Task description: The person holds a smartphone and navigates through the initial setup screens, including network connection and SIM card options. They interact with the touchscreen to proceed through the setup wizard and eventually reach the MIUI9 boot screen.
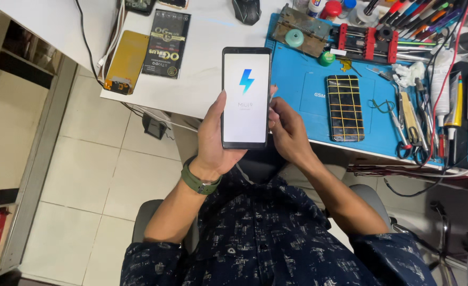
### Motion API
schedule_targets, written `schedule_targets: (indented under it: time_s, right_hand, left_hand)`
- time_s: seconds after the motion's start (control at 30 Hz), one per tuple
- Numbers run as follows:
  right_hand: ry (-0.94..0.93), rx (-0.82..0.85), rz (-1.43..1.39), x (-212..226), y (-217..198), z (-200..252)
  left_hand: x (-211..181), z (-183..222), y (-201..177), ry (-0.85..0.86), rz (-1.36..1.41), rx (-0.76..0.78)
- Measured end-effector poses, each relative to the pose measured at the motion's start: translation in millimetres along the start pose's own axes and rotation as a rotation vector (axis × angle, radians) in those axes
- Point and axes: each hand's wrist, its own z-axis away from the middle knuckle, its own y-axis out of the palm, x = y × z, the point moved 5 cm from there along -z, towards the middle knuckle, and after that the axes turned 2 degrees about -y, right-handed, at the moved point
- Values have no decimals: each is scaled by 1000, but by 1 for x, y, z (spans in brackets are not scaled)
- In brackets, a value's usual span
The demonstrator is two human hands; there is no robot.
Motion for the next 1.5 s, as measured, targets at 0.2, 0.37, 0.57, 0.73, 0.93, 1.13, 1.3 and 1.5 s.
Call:
schedule_targets:
  time_s: [0.2, 0.37, 0.57, 0.73, 0.93, 1.13, 1.3, 1.5]
  right_hand:
    - [20, 104, -17, 21, -2, -13]
    - [33, 30, 64, 15, -16, -82]
    - [-292, -297, 291, -35, -2, -202]
    - [-302, -243, 956, -70, 26, -270]
    - [-338, -187, 1018, -111, 31, -293]
    - [-267, -139, 908, -142, 24, -298]
    - [-203, -194, 973, -150, 20, -300]
    - [-177, -231, 1013, -152, 17, -299]
  left_hand:
    - [-10, 9, 2, 27, 22, 34]
    - [-42, 6, 6, 189, -31, 22]
    - [-80, 1, 1, 367, 22, -76]
    - [-88, -3, -29, 355, 20, -186]
    - [-94, -21, -54, 315, -49, -175]
    - [-98, -41, -65, 277, -20, -154]
    - [-98, -50, -69, 254, 10, -170]
    - [-96, -65, -60, 271, -22, -174]
